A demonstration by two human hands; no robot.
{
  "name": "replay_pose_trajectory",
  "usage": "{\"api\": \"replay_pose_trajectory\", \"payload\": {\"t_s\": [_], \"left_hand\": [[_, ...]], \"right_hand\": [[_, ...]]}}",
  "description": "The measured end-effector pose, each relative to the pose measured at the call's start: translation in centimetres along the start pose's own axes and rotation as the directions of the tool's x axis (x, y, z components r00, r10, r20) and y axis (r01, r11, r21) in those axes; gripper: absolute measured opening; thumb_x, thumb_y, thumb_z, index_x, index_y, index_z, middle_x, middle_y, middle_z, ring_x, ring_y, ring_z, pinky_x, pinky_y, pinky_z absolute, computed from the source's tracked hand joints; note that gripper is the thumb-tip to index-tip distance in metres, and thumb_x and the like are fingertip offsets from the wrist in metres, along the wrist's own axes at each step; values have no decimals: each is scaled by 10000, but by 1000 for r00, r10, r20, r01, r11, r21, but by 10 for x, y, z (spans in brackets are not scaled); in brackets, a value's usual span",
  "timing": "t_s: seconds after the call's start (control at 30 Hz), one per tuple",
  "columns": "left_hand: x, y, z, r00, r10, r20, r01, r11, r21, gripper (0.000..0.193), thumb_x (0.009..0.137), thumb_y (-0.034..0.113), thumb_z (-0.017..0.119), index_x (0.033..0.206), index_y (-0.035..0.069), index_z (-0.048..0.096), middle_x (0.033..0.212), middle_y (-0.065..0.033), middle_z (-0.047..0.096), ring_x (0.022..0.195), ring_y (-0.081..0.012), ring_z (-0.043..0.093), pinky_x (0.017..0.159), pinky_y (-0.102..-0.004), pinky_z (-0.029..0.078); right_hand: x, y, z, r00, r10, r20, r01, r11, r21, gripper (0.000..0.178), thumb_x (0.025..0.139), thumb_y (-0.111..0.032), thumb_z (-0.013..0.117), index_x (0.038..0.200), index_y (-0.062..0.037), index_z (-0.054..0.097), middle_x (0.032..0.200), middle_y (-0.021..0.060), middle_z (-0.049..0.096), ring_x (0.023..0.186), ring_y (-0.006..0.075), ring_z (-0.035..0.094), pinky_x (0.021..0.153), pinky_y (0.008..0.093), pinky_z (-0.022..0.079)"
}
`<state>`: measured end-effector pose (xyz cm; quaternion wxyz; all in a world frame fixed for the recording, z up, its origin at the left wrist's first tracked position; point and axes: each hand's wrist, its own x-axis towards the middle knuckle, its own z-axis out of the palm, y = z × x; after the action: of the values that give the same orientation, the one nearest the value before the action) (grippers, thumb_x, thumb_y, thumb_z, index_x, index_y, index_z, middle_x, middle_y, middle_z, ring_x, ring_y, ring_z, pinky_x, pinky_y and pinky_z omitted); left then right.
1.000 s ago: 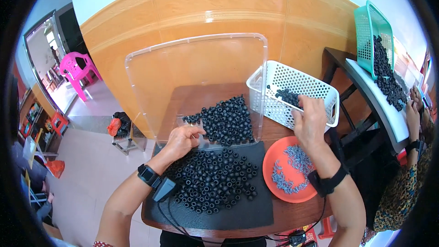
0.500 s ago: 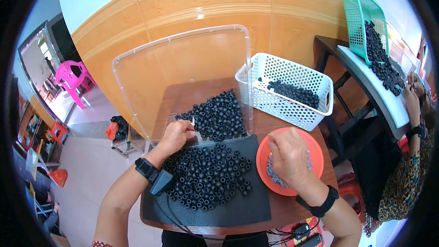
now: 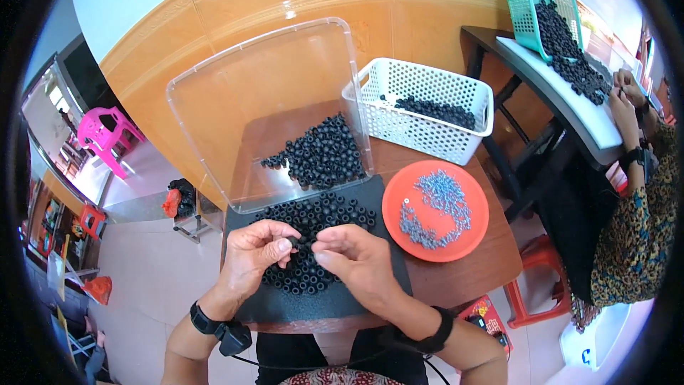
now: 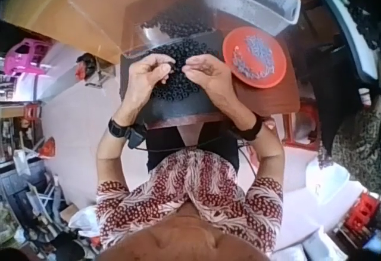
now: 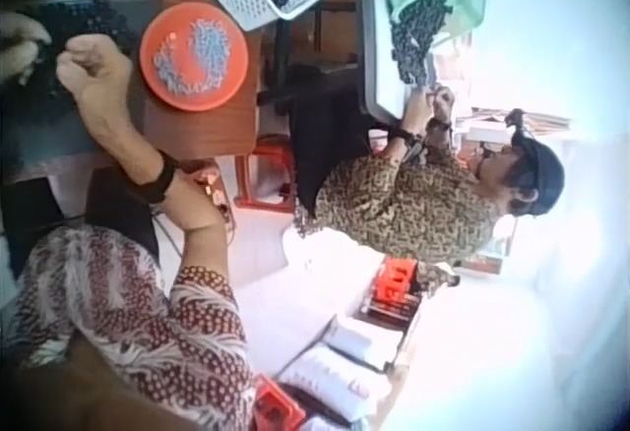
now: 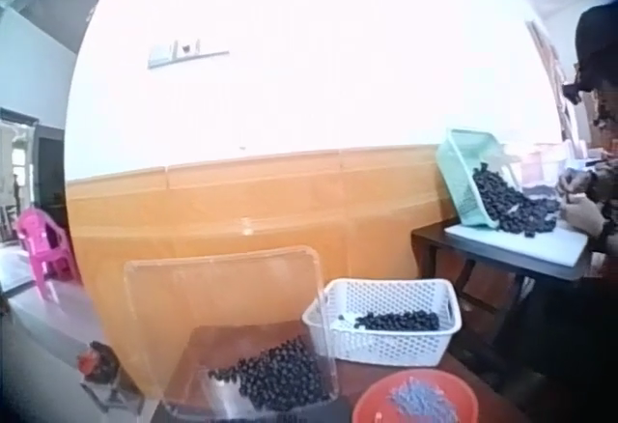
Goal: Assembling small black plastic components by inserting metal pins into them.
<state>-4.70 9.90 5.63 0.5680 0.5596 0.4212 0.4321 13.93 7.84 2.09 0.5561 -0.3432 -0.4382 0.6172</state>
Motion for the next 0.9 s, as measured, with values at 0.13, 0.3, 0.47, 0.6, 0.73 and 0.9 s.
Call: {"api": "replay_pose_trajectory", "payload": {"t_s": [0.13, 0.3, 0.47, 0.6, 0.73, 0.9], "left_hand": [[-19, -7, 16, 979, 204, 4, -198, 944, 264, 146, 851, 98, 641, 963, 5, 644, 812, -23, 604, 721, -96, 556, 648, -223, 458], [-33, -8, 32, 967, 253, -16, -237, 924, 300, 140, 807, 44, 660, 942, 11, 651, 797, -39, 591, 712, -108, 550, 639, -227, 443], [-41, -11, 38, 967, 247, 63, -255, 927, 274, 142, 792, 38, 673, 931, 18, 652, 752, -17, 544, 681, -91, 513, 620, -219, 424], [-52, -28, 46, 992, 122, -32, -121, 992, 34, 131, 799, 39, 671, 904, -20, 618, 762, -31, 561, 667, -115, 529, 605, -229, 438], [-51, -38, 54, 976, -219, -9, 180, 826, -534, 154, 841, 95, 627, 879, -45, 575, 790, -83, 594, 631, -154, 569, 564, -281, 479], [-53, -45, 68, 935, -340, 101, 293, 582, -759, 156, 877, 152, 591, 922, 3, 588, 850, -66, 617, 790, -167, 594, 747, -283, 476]], "right_hand": [[-15, 4, 14, 999, -32, -17, 32, 999, 20, 253, 802, -1, 670, 1039, 7, 582, 936, 62, 635, 861, 98, 594, 784, 238, 489], [-30, 8, 9, 996, -86, -36, 87, 996, 29, 212, 804, 43, 649, 1006, 10, 590, 959, 73, 640, 875, 109, 612, 803, 246, 501], [-45, 9, 2, 995, -88, -46, 90, 995, 31, 185, 809, 45, 644, 984, 1, 602, 930, 41, 627, 857, 81, 593, 763, 221, 484], [-52, 14, 4, 964, -264, -16, 246, 917, -315, 136, 799, 18, 656, 922, -20, 612, 843, 0, 580, 736, 49, 508, 645, 205, 425], [-56, 6, 3, 890, -456, 25, 408, 769, -493, 163, 749, 29, 666, 879, -34, 591, 856, 41, 580, 722, 130, 527, 639, 258, 435], [-61, 9, 3, 737, -610, 292, 596, 382, -706, 173, 704, -40, 669, 856, -45, 587, 904, 71, 564, 770, 257, 525, 678, 349, 437]]}}
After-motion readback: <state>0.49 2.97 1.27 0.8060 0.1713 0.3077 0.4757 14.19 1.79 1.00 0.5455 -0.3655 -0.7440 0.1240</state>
